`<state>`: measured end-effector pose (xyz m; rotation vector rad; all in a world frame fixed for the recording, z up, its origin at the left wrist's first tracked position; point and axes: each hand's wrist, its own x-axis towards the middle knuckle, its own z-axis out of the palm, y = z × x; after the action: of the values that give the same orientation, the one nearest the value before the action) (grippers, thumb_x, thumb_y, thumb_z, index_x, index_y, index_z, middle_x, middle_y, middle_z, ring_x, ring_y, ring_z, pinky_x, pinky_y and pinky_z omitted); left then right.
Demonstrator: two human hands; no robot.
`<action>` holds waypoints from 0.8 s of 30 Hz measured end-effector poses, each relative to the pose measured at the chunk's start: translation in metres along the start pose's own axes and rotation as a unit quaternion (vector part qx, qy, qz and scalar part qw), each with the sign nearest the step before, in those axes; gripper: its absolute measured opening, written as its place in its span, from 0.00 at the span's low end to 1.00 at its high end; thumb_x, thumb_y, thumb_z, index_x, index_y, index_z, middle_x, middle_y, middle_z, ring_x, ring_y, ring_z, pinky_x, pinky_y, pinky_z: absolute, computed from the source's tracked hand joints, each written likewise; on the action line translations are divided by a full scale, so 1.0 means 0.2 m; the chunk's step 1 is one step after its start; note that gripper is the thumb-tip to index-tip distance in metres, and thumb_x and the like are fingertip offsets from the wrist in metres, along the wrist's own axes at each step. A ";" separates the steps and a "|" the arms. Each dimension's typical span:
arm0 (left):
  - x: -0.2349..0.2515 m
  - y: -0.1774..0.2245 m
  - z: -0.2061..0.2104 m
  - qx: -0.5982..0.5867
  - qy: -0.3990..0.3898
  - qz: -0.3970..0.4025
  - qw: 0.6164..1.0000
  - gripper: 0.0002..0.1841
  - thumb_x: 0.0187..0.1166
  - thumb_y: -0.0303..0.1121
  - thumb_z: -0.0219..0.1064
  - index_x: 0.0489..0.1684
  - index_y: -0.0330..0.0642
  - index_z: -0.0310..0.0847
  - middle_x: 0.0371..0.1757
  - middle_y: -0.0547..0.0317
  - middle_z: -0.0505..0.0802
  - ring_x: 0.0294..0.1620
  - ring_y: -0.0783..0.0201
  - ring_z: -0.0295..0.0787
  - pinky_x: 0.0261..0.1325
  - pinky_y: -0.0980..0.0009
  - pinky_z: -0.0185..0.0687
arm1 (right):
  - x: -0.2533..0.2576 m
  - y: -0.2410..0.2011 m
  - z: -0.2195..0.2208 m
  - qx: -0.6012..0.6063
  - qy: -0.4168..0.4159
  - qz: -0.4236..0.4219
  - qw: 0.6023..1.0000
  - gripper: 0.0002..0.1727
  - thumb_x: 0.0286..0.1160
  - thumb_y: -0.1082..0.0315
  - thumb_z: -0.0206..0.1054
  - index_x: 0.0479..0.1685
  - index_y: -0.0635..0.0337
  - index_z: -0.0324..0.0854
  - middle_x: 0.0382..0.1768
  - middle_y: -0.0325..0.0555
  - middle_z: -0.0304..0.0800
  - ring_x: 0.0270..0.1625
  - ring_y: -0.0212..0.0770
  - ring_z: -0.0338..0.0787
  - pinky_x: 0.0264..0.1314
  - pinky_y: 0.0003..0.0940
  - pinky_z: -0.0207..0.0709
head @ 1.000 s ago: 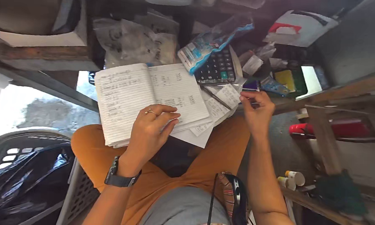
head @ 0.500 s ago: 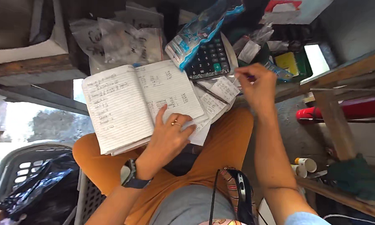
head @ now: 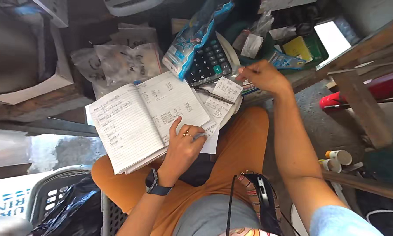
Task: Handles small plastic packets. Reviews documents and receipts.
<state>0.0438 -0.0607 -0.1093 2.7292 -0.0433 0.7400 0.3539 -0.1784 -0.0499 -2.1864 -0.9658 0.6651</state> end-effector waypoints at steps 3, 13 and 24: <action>0.00 0.01 0.01 -0.009 -0.010 -0.004 1.000 0.11 0.80 0.44 0.69 0.39 0.49 0.95 0.49 0.55 0.93 0.57 0.54 0.87 0.83 0.35 0.51 | 0.00 0.02 0.02 -0.002 -0.014 -0.011 1.000 0.17 0.87 0.60 0.64 0.49 0.68 0.88 0.44 0.55 0.90 0.46 0.45 0.89 0.58 0.50 0.81; 0.50 -0.04 0.00 -0.034 -0.102 -0.022 0.994 0.16 0.79 0.20 0.62 0.63 0.37 0.88 0.66 0.44 0.90 0.71 0.41 0.84 0.83 0.29 0.52 | -0.01 0.01 0.06 0.022 -0.021 0.001 1.000 0.13 0.69 0.72 0.78 0.50 0.69 0.88 0.42 0.55 0.92 0.42 0.44 0.89 0.54 0.46 0.83; 0.57 -0.13 0.18 -0.035 -0.134 -0.058 0.989 0.12 0.76 0.19 0.66 0.51 0.38 0.91 0.61 0.44 0.92 0.73 0.42 0.83 0.83 0.37 0.62 | -0.18 -0.16 -0.22 -0.114 0.184 -0.141 0.966 0.21 0.85 0.61 0.66 0.62 0.73 0.79 0.51 0.69 0.87 0.45 0.54 0.89 0.55 0.55 0.82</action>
<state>0.1627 -0.0402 -0.0890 2.7174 0.0299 0.3295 0.3483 -0.2056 0.0088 -2.1990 -1.1620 0.0101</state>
